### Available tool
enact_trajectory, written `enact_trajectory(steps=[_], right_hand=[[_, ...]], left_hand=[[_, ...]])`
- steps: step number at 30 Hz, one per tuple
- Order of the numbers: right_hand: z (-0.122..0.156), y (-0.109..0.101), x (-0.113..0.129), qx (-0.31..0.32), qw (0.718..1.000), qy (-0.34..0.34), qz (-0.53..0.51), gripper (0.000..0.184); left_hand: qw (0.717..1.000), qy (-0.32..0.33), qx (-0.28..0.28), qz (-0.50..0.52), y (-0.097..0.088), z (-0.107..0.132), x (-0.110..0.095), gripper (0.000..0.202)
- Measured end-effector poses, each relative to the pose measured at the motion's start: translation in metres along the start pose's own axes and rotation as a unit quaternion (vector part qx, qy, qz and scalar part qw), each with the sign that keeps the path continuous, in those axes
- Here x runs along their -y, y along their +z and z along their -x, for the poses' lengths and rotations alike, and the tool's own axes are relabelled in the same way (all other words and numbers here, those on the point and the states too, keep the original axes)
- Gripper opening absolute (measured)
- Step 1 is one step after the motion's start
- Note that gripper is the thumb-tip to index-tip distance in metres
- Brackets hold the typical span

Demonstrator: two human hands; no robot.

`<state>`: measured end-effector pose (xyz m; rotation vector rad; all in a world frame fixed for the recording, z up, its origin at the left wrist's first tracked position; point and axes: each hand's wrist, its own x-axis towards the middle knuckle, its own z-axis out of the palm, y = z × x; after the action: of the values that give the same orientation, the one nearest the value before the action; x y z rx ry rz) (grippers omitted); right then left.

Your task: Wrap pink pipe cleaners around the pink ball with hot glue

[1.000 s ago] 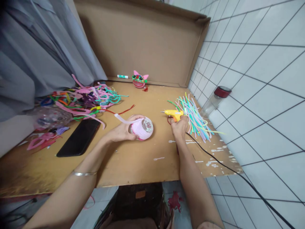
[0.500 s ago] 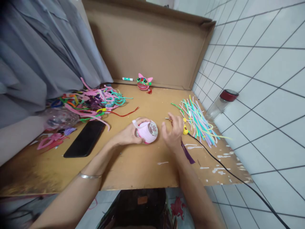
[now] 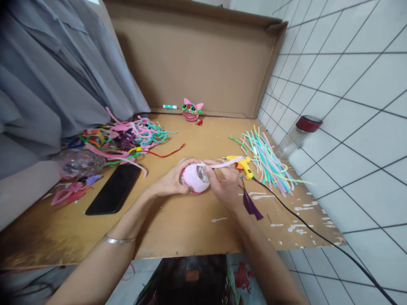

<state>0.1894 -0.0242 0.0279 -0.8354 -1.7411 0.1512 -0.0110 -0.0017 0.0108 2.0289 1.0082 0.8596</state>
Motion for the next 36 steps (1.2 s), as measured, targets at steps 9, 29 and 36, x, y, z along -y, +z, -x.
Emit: enact_trajectory(steps=[9, 29, 36], right_hand=[[0.013, 0.002, -0.005, 0.024, 0.997, 0.046, -0.052, 0.015], [0.015, 0.009, -0.009, 0.041, 0.985, 0.134, -0.097, 0.010], [0.017, 0.013, -0.011, 0.040, 0.983, 0.143, -0.109, 0.011]], left_hand=[[1.000, 0.008, 0.003, 0.007, -0.002, 0.002, 0.005, 0.073], [0.999, 0.005, 0.014, 0.030, -0.006, 0.004, 0.001, 0.073], [0.999, 0.001, 0.018, 0.041, -0.006, 0.004, 0.001, 0.074]])
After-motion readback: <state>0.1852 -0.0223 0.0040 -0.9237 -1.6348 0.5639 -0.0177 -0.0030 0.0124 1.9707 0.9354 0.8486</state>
